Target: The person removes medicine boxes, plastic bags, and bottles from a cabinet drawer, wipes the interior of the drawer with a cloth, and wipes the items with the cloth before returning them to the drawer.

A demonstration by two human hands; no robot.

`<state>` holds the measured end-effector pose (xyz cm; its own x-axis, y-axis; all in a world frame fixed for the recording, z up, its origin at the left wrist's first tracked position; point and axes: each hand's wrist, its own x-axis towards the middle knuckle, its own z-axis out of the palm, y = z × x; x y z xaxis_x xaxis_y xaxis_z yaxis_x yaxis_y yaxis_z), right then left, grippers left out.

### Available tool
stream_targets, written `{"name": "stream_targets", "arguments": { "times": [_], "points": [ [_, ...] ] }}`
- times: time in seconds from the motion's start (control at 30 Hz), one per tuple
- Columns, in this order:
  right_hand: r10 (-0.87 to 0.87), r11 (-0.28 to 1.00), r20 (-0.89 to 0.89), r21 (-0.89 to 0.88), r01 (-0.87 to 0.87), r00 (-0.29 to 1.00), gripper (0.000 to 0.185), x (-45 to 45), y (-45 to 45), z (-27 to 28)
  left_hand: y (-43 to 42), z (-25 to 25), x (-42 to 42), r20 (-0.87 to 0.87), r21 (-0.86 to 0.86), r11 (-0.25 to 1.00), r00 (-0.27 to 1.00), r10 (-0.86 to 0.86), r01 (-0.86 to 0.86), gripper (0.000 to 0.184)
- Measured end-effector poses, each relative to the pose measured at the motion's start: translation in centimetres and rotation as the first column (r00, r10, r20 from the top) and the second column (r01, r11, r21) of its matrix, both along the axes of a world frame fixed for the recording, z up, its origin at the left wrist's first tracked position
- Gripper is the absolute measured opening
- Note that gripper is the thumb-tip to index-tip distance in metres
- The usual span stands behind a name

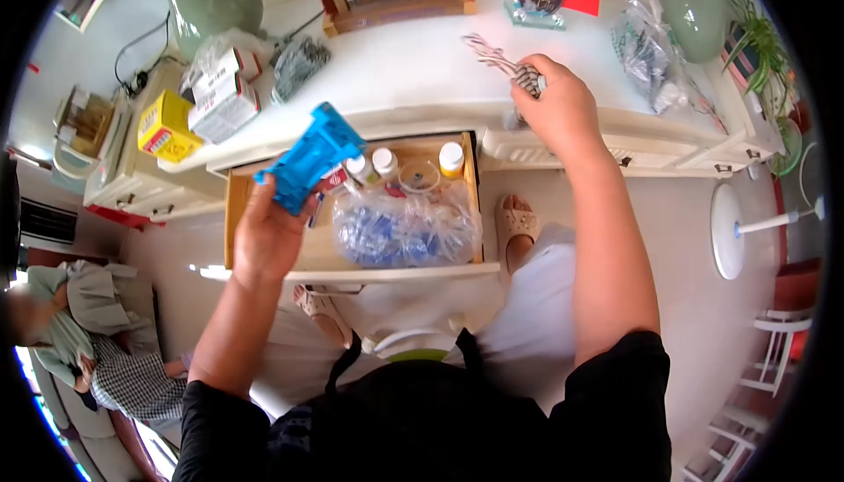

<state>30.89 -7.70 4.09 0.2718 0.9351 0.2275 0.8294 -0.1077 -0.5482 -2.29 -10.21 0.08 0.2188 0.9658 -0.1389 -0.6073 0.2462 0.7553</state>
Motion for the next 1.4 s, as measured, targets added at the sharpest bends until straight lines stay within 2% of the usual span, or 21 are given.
{"name": "stream_targets", "arguments": {
  "times": [0.03, 0.07, 0.1, 0.17, 0.2, 0.27, 0.4, 0.63, 0.73, 0.8, 0.9, 0.97, 1.03, 1.07, 1.13, 1.17, 1.23, 1.27, 1.3, 1.37, 1.4],
  "points": [
    [0.103, 0.995, -0.237, 0.025, -0.100, 0.966, 0.029, -1.0, -0.9, 0.2, -0.5, 0.2, -1.2, -0.029, 0.027, 1.000, 1.000, -0.010, 0.011, 0.034],
    [0.223, 0.974, -0.263, 0.090, -0.206, 0.939, 0.027, -2.0, -1.7, -0.3, -0.7, 0.0, -2.4, -0.033, 0.038, 0.999, 0.999, 0.006, -0.005, 0.035],
    [0.222, 0.975, -0.252, 0.074, -0.210, 0.942, 0.027, -3.2, -2.2, -0.6, -0.9, -0.2, -3.4, -0.038, 0.050, 0.999, 0.999, 0.023, -0.021, 0.035],
    [0.385, 0.896, -0.249, -0.130, -0.424, 0.889, 0.027, -5.6, -2.9, -1.1, -1.0, -0.2, -4.7, -0.055, 0.034, 0.997, 0.996, 0.076, -0.075, 0.034],
    [0.387, 0.893, -0.249, -0.141, -0.428, 0.888, 0.027, -6.5, -2.6, -1.8, -1.0, -0.1, -4.8, -0.060, 0.031, 0.993, 0.992, 0.114, -0.112, 0.033],
    [0.396, 0.867, -0.026, -0.318, -0.383, 0.918, 0.028, -7.9, -1.6, -3.6, -1.0, 0.0, -5.2, -0.077, 0.009, 0.990, 0.987, 0.144, -0.144, 0.032],
    [0.498, 0.782, 0.026, -0.446, -0.436, 0.867, 0.033, -10.2, -0.3, -5.4, -1.1, -0.2, -6.2, -0.094, -0.031, 0.977, 0.974, 0.206, -0.210, 0.029],
    [0.580, 0.741, 0.045, -0.444, -0.504, 0.813, 0.035, -13.8, 0.5, -7.3, -1.0, -0.1, -7.4, -0.086, -0.072, 0.953, 0.954, 0.287, -0.293, 0.026],
    [0.660, 0.715, 0.027, -0.329, -0.617, 0.751, 0.031, -14.7, 0.6, -7.8, -1.0, -0.6, -7.8, -0.098, -0.066, 0.947, 0.947, 0.307, -0.313, 0.025],
    [0.714, 0.602, -0.128, -0.390, -0.697, 0.688, 0.030, -16.1, -0.4, -7.5, -1.0, -0.8, -8.0, -0.141, -0.105, 0.931, 0.932, 0.334, -0.350, 0.024],
    [0.769, 0.517, -0.178, -0.393, -0.761, 0.614, 0.031, -18.0, -2.7, -9.0, -1.0, -1.1, -7.9, -0.164, -0.124, 0.933, 0.934, 0.316, -0.338, 0.023],
    [0.782, 0.520, -0.190, -0.327, -0.789, 0.594, 0.032, -18.2, -3.3, -10.5, -0.8, -1.4, -7.9, -0.171, -0.128, 0.937, 0.938, 0.303, -0.326, 0.023],
    [0.798, 0.519, -0.194, -0.258, -0.815, 0.570, 0.034, -18.0, -2.9, -9.8, -0.8, -1.7, -8.0, -0.270, -0.097, 0.945, 0.922, 0.277, -0.313, 0.023],
    [0.735, 0.580, -0.244, -0.257, -0.773, 0.633, 0.033, -17.5, -2.2, -8.1, -0.7, -2.0, -8.0, -0.268, -0.094, 0.944, 0.921, 0.281, -0.316, 0.023],
    [0.607, 0.675, -0.370, -0.228, -0.702, 0.704, 0.030, -16.2, -1.7, -4.3, -0.7, -3.1, -7.8, -0.482, -0.056, 0.940, 0.834, 0.270, -0.337, 0.023],
    [0.546, 0.712, -0.445, -0.201, -0.673, 0.710, 0.028, -15.3, -1.6, -3.1, -0.6, -3.7, -7.8, -0.482, -0.052, 0.939, 0.832, 0.276, -0.341, 0.023],
    [0.529, 0.773, -0.444, -0.101, -0.626, 0.724, 0.027, -13.6, -1.6, -2.7, -0.3, -5.2, -7.6, -0.873, 0.022, 0.984, 0.477, 0.105, -0.175, 0.024],
    [0.505, 0.824, -0.447, -0.004, -0.566, 0.738, 0.026, -13.1, -1.7, -2.5, -0.4, -6.2, -7.3, -0.946, 0.114, 0.988, 0.293, 0.140, -0.104, 0.025],
    [0.511, 0.821, -0.445, 0.001, -0.570, 0.735, 0.026, -12.8, -1.8, -2.1, -0.6, -7.1, -6.8, -0.977, 0.189, 0.982, 0.100, 0.189, -0.017, 0.026],
    [0.483, 0.833, -0.457, -0.024, -0.553, 0.747, 0.021, -12.4, -2.3, -1.3, -0.9, -10.0, -6.1, -0.954, 0.298, 0.951, -0.006, 0.299, 0.088, 0.032],
    [0.480, 0.828, -0.486, -0.024, -0.560, 0.731, 0.021, -12.3, -2.5, -1.1, -1.0, -11.0, -5.8, -0.964, 0.252, 0.961, -0.050, 0.259, 0.116, 0.033]
  ]
}}
